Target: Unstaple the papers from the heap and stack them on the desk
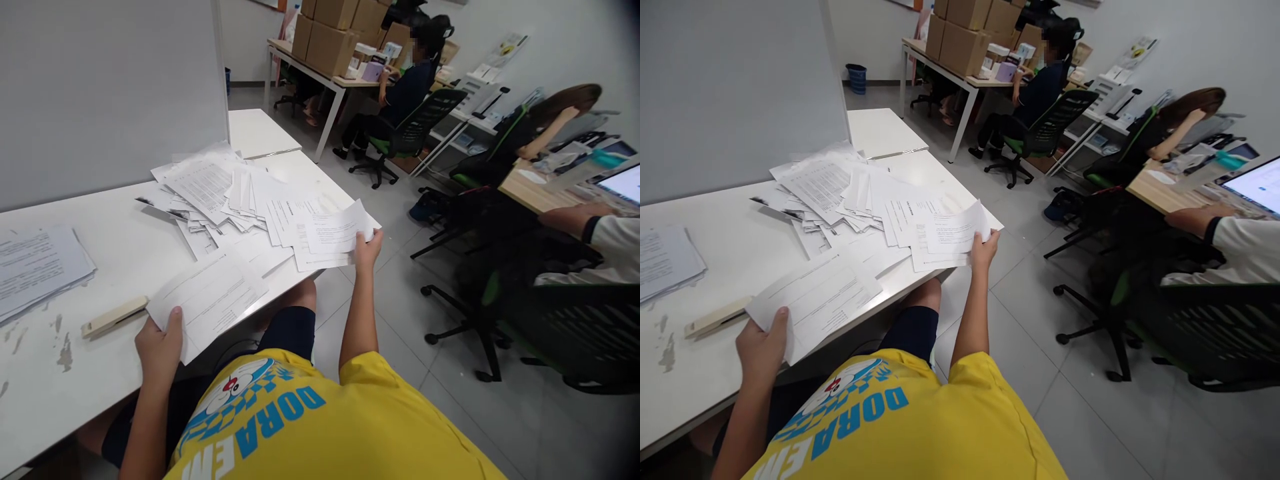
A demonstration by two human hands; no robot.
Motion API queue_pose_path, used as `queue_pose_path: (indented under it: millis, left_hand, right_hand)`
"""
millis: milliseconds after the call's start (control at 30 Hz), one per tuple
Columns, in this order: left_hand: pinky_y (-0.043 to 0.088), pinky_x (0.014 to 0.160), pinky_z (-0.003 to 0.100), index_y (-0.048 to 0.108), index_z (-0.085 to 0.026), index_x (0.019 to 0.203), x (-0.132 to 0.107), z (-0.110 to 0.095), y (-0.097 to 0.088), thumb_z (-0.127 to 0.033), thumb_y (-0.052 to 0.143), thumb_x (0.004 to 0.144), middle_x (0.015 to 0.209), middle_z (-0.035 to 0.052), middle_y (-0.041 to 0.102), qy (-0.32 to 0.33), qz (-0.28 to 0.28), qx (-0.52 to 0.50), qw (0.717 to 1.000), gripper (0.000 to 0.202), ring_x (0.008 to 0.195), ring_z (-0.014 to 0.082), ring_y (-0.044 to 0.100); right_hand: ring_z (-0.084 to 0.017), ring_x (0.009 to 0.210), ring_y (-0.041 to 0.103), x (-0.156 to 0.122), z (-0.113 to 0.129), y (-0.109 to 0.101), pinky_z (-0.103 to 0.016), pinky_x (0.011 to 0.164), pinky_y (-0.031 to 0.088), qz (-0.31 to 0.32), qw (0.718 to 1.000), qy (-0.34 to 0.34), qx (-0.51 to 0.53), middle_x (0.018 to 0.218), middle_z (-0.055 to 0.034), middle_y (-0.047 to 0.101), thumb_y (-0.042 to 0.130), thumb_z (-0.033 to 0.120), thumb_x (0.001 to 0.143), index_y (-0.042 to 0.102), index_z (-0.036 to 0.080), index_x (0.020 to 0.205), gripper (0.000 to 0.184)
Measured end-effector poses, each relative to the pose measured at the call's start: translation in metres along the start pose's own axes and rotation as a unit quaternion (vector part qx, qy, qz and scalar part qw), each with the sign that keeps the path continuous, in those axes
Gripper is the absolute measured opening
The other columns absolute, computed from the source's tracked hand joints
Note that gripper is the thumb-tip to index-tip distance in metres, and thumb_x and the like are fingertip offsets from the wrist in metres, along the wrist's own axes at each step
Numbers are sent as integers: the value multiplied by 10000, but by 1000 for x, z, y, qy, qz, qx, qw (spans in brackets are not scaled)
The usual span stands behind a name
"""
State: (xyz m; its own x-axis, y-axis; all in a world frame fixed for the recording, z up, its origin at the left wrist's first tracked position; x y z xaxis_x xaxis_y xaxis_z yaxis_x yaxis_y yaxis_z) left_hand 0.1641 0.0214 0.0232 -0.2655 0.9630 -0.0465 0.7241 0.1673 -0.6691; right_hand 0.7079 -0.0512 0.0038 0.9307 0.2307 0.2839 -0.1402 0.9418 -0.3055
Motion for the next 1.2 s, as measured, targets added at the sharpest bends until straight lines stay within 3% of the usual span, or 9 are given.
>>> queue_pose_path:
  millis: [133,333,600,667,833,967,1067,1200]
  left_hand:
    - [541,899,501,702,-108,1094,1,0,1,-558,545,744,983,181,745,8,9,13,1000,591,1033,386,685]
    - [548,867,497,699,-125,1061,1,-1,0,-564,521,751,945,169,746,19,18,24,999,566,999,388,691]
    - [551,864,503,698,-133,1045,0,-4,-1,-565,507,750,946,169,747,13,27,40,999,556,1001,393,689]
    - [553,869,495,698,-128,1058,0,-5,-1,-566,509,750,952,169,747,12,29,36,999,569,1003,386,690]
    - [561,869,493,699,-139,1053,0,-5,0,-559,511,753,961,162,750,11,31,28,999,549,1011,383,692]
    - [574,826,486,701,-166,995,0,-1,1,-548,521,761,912,137,750,19,23,27,999,484,967,370,702]
    - [569,788,460,700,-206,977,0,1,0,-529,506,807,846,78,742,46,9,18,999,414,937,337,708]
    - [553,783,466,698,-221,1036,-2,-1,0,-483,513,848,843,36,736,62,-6,2,998,371,948,328,703]
  right_hand:
    - [-207,950,614,13,-8,14,-361,863,512,-11,999,31,-9,1022,-92,641,488,295,808,522,160,1042,272]
    - [-245,927,572,26,-2,6,-411,947,448,1,997,0,-76,889,-87,642,536,295,762,571,186,781,116]
    - [-207,777,575,30,1,7,-326,755,479,33,991,-7,-126,796,-46,630,543,267,756,618,158,898,194]
    - [-226,823,581,26,5,4,-359,799,474,27,989,-18,-144,850,-84,652,523,248,782,616,154,892,173]
    - [-295,1169,526,13,28,-9,-477,1017,389,-26,980,-87,-175,1204,-184,643,448,215,866,645,165,937,216]
    - [-243,1014,632,-2,45,-25,-412,948,494,-75,993,-90,-33,1070,-138,694,427,301,899,652,148,1034,304]
    - [-235,1054,645,-20,57,-40,-396,971,518,-111,983,-93,111,1092,-120,680,497,403,881,639,138,1079,361]
    - [-225,1123,649,-53,70,-40,-424,1021,523,-74,959,-26,273,1137,-92,675,573,459,849,611,170,1166,430]
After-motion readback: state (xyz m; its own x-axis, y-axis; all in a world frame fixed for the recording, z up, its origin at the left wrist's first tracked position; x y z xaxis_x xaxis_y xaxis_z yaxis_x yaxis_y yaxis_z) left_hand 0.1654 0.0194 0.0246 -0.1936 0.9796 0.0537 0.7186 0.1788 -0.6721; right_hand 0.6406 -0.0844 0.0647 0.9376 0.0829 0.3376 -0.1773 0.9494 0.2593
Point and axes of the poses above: each hand's wrist, its own x-axis towards the middle knuckle, its own y-axis out of the palm, z = x × y, the point moved 4 cm from there along x, towards the middle knuckle
